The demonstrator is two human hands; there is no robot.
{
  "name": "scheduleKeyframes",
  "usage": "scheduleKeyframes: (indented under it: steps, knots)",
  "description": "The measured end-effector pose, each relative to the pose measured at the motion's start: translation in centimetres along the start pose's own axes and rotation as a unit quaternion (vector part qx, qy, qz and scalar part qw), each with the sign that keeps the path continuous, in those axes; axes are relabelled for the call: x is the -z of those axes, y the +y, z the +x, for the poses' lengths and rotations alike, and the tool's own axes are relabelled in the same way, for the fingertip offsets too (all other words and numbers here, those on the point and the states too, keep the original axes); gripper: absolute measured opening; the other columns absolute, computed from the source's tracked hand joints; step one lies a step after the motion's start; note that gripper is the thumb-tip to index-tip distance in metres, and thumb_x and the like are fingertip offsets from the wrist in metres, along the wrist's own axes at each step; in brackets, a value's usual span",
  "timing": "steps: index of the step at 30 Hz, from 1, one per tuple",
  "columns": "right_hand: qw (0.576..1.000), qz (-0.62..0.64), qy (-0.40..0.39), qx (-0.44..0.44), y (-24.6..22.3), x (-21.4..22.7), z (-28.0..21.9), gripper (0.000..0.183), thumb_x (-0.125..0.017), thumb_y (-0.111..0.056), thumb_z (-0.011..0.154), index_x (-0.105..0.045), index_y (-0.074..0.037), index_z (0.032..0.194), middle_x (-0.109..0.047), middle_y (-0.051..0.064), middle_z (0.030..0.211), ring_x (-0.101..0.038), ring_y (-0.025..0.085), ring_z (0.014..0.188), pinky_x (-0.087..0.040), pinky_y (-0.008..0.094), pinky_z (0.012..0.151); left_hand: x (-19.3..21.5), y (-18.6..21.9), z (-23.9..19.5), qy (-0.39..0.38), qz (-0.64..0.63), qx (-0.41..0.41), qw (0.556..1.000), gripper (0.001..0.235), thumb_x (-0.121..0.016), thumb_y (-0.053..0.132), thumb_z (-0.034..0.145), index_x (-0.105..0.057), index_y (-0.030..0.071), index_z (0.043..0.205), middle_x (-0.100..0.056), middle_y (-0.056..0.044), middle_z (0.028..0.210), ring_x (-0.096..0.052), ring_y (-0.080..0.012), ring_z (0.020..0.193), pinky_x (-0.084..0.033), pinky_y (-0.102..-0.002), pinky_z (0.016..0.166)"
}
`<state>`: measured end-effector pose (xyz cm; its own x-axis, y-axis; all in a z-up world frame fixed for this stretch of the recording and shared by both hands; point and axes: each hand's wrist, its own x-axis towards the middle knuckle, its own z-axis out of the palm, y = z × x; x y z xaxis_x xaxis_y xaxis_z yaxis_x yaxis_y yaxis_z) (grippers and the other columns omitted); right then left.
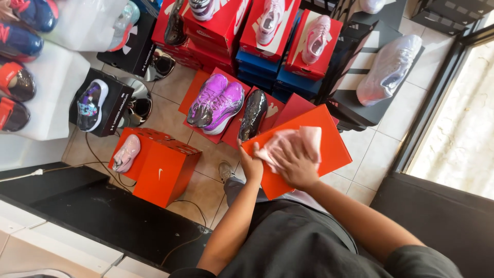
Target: Wiping down shoe boxes and shoes with a cloth and organizing them
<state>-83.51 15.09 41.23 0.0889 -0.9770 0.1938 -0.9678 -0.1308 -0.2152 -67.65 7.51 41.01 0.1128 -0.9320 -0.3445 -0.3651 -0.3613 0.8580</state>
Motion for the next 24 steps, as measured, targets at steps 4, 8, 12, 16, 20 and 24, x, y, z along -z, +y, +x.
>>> scheduleKeyframes:
  steps: [4,8,12,16,20,24]
  knots:
    - [0.991,-0.078,0.105,0.029,8.7,1.9,0.5,0.056,-0.056,-0.043,0.093,-0.055,-0.027,0.147,-0.049,0.023,0.149,-0.051,0.053,0.126,-0.047,0.065,0.093,0.0,0.2,-0.1,-0.008,0.027,0.020,0.999,0.069,-0.060,0.039,0.102,-0.032,0.009,0.157,-0.044,-0.023,0.153,-0.047,-0.0396,0.139,-0.039,-0.049,0.116]
    - [0.973,-0.119,0.191,-0.057,9.6,-0.9,6.1,0.053,-0.065,-0.036,0.088,-0.061,-0.022,0.140,-0.055,0.021,0.138,-0.055,0.053,0.117,-0.048,0.061,0.091,-0.5,-1.3,0.1,0.020,0.051,0.002,0.999,0.066,-0.060,0.046,0.102,-0.039,0.011,0.153,-0.053,-0.021,0.146,-0.053,-0.0387,0.133,-0.044,-0.048,0.111]
    - [0.994,-0.062,0.093,-0.004,-0.5,-0.1,1.2,0.070,-0.067,-0.047,0.078,-0.054,-0.038,0.147,-0.048,0.010,0.154,-0.049,0.047,0.131,-0.033,0.073,0.104,-0.6,-2.4,1.1,0.014,0.051,0.004,0.999,0.067,-0.060,0.046,0.101,-0.038,0.009,0.153,-0.051,-0.025,0.146,-0.050,-0.0410,0.135,-0.041,-0.050,0.113]
    - [0.992,-0.057,0.108,0.025,3.2,0.8,-4.9,0.047,-0.053,-0.054,0.091,-0.061,-0.041,0.135,-0.050,0.006,0.153,-0.044,0.046,0.139,-0.037,0.070,0.100,-0.3,-0.2,0.4,0.007,0.007,0.023,1.000,0.068,-0.060,0.043,0.103,-0.036,0.007,0.154,-0.046,-0.025,0.151,-0.046,-0.0403,0.139,-0.039,-0.048,0.116]
    - [0.976,-0.088,0.151,-0.127,8.0,5.7,0.3,0.074,-0.073,-0.052,0.082,-0.059,-0.013,0.144,-0.054,0.029,0.143,-0.065,0.051,0.109,-0.060,0.056,0.073,0.1,0.2,0.0,-0.005,0.045,0.021,0.999,0.066,-0.058,0.047,0.104,-0.037,0.007,0.153,-0.048,-0.024,0.149,-0.048,-0.0381,0.138,-0.042,-0.046,0.114]
    - [0.834,0.332,-0.127,-0.423,14.6,6.1,4.6,0.099,-0.079,-0.076,0.067,-0.054,-0.016,0.142,-0.068,0.020,0.125,-0.064,0.043,0.116,-0.050,0.053,0.102,0.1,1.2,-0.6,-0.004,0.044,0.019,0.999,0.066,-0.056,0.048,0.105,-0.037,0.007,0.153,-0.046,-0.023,0.150,-0.047,-0.0378,0.139,-0.041,-0.047,0.114]
